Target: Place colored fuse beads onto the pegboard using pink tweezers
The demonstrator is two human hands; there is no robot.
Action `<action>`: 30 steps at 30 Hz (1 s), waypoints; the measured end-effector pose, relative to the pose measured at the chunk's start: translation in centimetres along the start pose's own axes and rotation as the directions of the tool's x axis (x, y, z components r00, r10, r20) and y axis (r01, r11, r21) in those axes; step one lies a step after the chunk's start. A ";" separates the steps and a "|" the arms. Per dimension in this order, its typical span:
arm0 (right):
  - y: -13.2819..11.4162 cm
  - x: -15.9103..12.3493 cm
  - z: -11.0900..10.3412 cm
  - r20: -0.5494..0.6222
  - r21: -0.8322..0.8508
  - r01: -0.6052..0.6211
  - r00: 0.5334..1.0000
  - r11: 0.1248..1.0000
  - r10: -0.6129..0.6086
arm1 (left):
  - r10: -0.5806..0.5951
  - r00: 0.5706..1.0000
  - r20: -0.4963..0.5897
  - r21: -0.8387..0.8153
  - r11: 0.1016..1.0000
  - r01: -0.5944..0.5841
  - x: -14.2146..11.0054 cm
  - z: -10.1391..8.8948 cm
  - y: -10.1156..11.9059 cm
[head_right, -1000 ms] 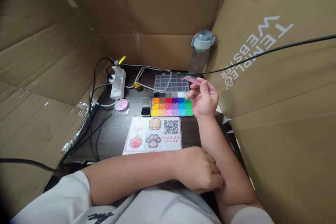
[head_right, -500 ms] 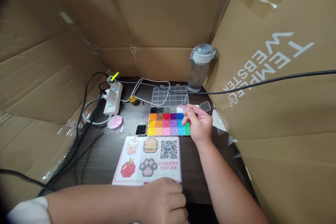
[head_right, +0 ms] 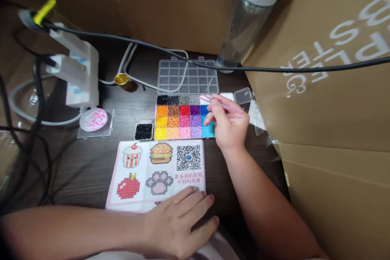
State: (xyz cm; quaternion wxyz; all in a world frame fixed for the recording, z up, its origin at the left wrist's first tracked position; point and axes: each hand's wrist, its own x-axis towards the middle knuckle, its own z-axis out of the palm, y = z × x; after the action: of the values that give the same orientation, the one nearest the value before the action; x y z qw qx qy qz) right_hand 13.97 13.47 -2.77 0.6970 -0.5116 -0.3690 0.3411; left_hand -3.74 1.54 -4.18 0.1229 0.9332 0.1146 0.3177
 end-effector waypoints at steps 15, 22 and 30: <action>-0.3 -0.7 0.1 0.023 -0.054 0.007 1.000 0.999 -0.005 | 0.000 0.982 0.188 -0.006 1.000 0.001 -0.6 -0.1 0.2; -0.4 -0.8 0.0 0.002 -0.071 0.048 0.999 0.996 -0.048 | -0.002 0.977 0.213 -0.029 1.000 0.009 -0.6 -0.3 0.2; -0.4 -0.8 0.0 -0.022 -0.079 0.032 0.999 0.996 -0.034 | 0.003 0.979 0.206 -0.034 0.999 0.004 -0.6 -0.3 0.2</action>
State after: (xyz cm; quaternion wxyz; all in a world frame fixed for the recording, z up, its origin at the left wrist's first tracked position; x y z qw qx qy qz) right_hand 13.56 12.69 -2.51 0.6861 -0.5362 -0.3825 0.3089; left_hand -4.35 1.17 -4.22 0.1499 0.9588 0.0959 0.2214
